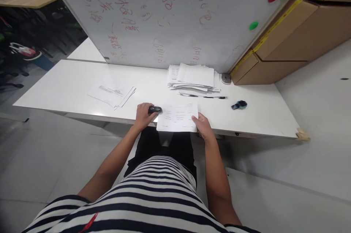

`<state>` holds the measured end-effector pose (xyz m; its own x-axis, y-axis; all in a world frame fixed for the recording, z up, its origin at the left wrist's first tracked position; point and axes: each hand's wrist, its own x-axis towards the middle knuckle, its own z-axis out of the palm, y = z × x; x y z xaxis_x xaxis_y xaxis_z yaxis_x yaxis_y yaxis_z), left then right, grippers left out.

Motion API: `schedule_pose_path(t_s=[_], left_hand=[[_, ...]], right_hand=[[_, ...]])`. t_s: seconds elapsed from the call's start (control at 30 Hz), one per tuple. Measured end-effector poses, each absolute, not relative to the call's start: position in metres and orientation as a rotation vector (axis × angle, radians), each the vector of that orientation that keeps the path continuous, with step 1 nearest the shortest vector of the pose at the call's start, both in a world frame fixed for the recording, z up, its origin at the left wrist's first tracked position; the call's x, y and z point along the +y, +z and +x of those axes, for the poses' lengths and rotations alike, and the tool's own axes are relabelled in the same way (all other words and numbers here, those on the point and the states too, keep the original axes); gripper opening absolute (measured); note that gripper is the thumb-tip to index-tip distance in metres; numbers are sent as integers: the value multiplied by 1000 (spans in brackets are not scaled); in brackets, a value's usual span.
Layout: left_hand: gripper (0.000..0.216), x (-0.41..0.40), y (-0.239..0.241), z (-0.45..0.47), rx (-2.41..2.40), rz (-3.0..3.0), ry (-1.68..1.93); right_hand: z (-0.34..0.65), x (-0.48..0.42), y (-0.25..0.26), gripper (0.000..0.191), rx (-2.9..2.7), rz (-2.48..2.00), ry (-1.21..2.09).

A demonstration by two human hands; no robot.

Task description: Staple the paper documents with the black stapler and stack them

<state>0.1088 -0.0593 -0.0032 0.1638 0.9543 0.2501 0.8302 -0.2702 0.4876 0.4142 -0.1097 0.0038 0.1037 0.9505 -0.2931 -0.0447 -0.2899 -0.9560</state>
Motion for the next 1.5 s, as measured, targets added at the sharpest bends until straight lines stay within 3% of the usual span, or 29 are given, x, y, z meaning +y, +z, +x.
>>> schedule_pose_path(t_s=[0.6,0.8,0.93,1.07,1.3,1.5], left_hand=[[34,-60,-4,111,1744,2257,709],[49,-65,12,105,1677,2257,592],[40,-51,26,105,1702,2138,493],[48,-22,33,121,1751,2067,539],[55,0,18,147,1828,2115,469],[47,-7,12,154,1813,2182,556]], right_hand=[[416,-112,9,52,-925,-1370,1392],[417,-112,7,52,-922,-1344,1390],[418,-111,5,53,-929,-1323,1389],[419,-111,4,51,-922,-1317,1389],[419,-113,6,51,-949,-1339,1385],[418,-113,2,49,-929,-1327,1348]])
